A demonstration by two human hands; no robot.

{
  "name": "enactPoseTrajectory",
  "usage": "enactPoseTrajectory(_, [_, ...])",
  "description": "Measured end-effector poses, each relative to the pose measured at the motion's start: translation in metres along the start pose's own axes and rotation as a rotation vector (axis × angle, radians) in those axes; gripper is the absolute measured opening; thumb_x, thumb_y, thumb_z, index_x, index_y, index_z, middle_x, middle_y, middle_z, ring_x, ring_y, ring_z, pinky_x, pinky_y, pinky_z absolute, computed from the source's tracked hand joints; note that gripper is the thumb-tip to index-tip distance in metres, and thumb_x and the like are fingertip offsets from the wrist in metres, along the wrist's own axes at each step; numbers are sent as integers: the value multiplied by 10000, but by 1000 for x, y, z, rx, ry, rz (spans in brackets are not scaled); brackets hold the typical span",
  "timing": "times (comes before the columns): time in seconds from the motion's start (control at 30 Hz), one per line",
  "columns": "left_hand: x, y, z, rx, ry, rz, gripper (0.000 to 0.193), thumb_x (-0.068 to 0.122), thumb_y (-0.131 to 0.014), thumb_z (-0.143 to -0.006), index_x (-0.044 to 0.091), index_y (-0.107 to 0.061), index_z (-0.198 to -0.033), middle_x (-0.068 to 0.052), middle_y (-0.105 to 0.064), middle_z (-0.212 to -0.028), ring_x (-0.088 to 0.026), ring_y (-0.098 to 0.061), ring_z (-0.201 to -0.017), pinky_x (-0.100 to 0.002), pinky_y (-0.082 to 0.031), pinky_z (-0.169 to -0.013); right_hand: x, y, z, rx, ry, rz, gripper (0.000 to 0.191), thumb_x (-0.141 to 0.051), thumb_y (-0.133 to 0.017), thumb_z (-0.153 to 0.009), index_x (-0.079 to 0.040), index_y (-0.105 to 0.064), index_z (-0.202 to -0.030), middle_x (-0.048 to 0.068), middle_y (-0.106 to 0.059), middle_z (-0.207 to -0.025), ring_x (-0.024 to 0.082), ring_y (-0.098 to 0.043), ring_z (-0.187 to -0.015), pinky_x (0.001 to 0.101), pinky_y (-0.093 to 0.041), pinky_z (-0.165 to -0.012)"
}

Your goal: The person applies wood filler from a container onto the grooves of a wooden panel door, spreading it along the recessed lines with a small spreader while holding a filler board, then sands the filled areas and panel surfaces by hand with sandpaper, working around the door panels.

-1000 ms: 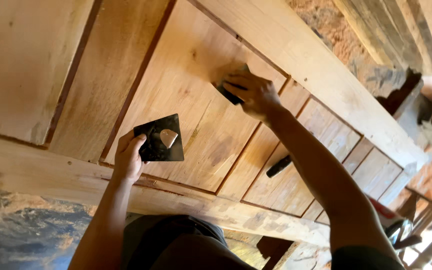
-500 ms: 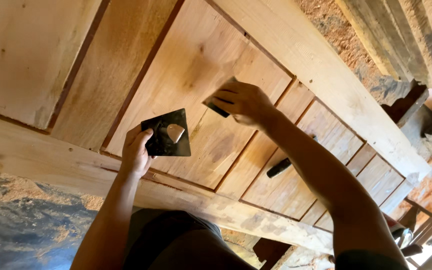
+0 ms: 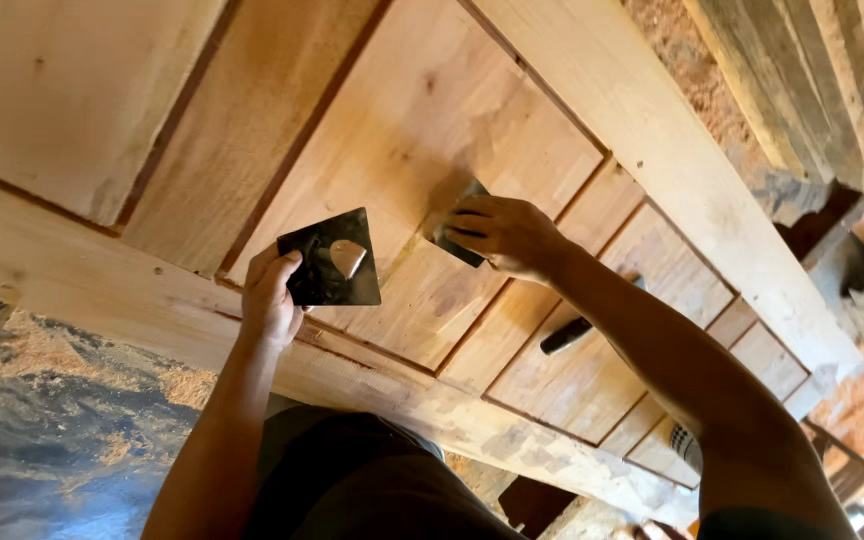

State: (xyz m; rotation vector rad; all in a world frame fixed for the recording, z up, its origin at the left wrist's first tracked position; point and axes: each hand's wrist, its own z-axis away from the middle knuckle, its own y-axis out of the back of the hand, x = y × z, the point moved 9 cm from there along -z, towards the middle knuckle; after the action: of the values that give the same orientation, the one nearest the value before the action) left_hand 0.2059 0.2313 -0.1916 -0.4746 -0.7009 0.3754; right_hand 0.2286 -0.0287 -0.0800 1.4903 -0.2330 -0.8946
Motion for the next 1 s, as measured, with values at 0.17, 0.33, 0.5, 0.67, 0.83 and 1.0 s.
enactPoseTrajectory(0.17, [0,-7,1,-51,-3,37,147,155,-573,-1012,38,-662,-1019,-37,-651,-779,-127,-587,-562,-280,-442,-447,-31,-5,-9,76,42,-53,439,-37,-771,-767,-82,-724,-1200,87,-694,-1283,282,-621,-1235,389,-539,-1057])
enactPoseTrajectory(0.33, [-5,-1,2,43,51,138,144,142,-564,-968,57,-655,-1041,-29,-665,-837,-129,-630,-628,-290,-465,-482,-32,-22,-2,32,32,-43,387,-72,-768,-776,-80,-726,-1160,93,-694,-1298,272,-618,-1249,413,-516,-1099])
enactPoseTrajectory(0.5, [-6,-16,-2,-53,49,70,161,159,-568,-990,41,-662,-1047,-36,-657,-808,-128,-588,-588,-283,-437,-460,-37,-28,5,18,-28,-7,357,-51,-742,-838,-132,-715,-1184,40,-697,-1309,257,-609,-1320,377,-534,-1103])
enactPoseTrajectory(0.67, [-2,-24,-5,-38,32,71,152,155,-566,-994,42,-657,-1041,-34,-649,-801,-128,-576,-580,-284,-436,-468,44,-10,23,-168,-557,-194,516,-5,-588,-907,-268,-724,-1330,28,-695,-1331,211,-606,-1214,333,-603,-768])
enactPoseTrajectory(0.83, [-8,-35,-10,-26,78,51,138,140,-552,-981,53,-656,-1004,-12,-657,-808,-108,-607,-626,-278,-461,-507,160,44,41,-2,-1139,-153,311,-175,-433,-1139,-213,-645,-1363,62,-686,-1353,219,-719,-1094,322,-599,-865])
enactPoseTrajectory(1.0, [-4,-40,-10,-69,48,42,146,154,-558,-993,60,-670,-1002,-4,-647,-780,-96,-563,-573,-268,-401,-450,110,19,12,118,-983,-101,421,-77,-407,-1093,-265,-707,-1320,50,-703,-1308,217,-694,-1121,475,-502,-982])
